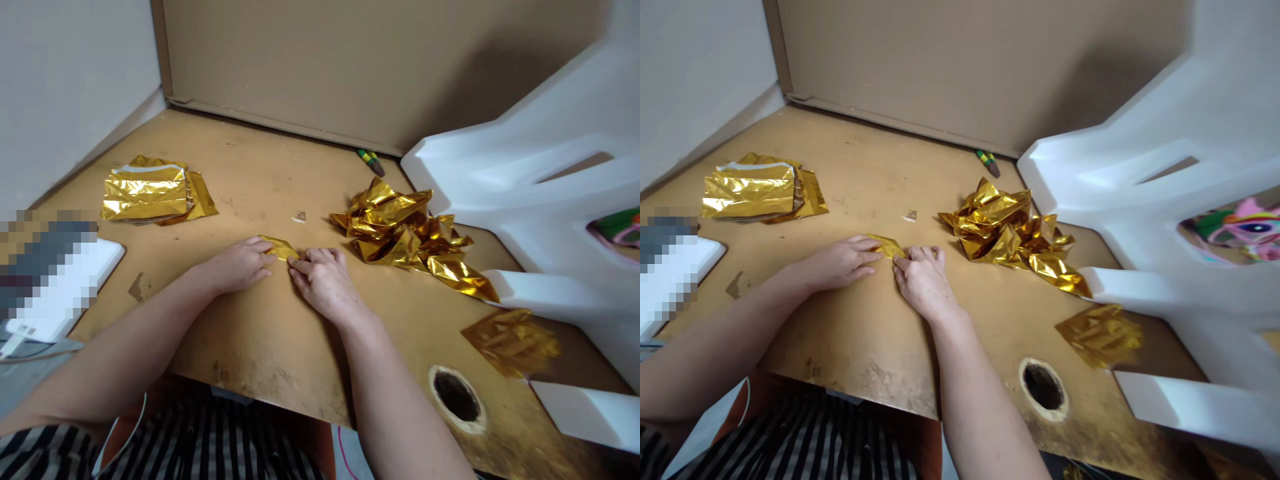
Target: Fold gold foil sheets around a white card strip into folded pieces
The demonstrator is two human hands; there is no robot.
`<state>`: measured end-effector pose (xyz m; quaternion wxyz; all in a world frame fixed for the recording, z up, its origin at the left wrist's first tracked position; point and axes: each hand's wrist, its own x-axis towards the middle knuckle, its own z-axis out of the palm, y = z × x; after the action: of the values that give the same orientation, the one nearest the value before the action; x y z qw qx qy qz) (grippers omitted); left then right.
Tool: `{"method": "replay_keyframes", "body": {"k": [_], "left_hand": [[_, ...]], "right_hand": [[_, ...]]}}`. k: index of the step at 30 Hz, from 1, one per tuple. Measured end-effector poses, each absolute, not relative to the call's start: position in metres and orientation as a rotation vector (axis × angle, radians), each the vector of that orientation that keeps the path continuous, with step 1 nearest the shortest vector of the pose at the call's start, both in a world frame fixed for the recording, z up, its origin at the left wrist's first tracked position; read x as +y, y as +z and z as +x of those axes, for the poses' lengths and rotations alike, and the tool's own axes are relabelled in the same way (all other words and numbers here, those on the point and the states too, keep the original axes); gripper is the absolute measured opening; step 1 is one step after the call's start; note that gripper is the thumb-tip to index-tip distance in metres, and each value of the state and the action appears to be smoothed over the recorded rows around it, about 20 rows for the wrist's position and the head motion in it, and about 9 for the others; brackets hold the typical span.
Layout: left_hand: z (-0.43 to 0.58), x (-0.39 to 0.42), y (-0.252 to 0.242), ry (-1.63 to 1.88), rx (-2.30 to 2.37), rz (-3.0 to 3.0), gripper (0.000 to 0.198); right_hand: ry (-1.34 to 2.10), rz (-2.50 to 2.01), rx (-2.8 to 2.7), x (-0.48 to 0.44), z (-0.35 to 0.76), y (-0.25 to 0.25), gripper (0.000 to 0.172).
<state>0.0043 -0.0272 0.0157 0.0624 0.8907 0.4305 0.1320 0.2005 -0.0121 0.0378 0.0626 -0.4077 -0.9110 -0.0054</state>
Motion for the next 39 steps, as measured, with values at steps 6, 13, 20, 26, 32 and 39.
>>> {"method": "replay_keyframes", "body": {"k": [6,13,20,26,32,39], "left_hand": [[0.003,-0.024,0.016,0.391,1.250,2.679,0.027],[0.002,-0.022,0.013,0.450,1.192,2.665,0.029],[0.006,-0.025,0.015,0.409,1.372,2.600,0.032],[0.024,-0.028,0.007,0.336,1.376,2.567,0.074],[0.022,-0.030,0.005,0.145,1.456,2.542,0.087],[0.008,-0.037,0.016,0.006,1.595,2.445,0.087]], "right_hand": [[0.046,-1.182,-2.704,-0.014,0.193,0.031,0.039],[0.375,-1.207,-2.827,-0.012,0.184,0.012,0.074],[0.351,-1.332,-2.807,-0.010,0.194,0.007,0.076],[0.310,-1.368,-2.854,-0.011,0.190,0.011,0.074],[0.292,-1.388,-2.865,-0.012,0.189,0.013,0.071],[0.352,-1.439,-2.851,-0.013,0.187,0.017,0.075]]}}
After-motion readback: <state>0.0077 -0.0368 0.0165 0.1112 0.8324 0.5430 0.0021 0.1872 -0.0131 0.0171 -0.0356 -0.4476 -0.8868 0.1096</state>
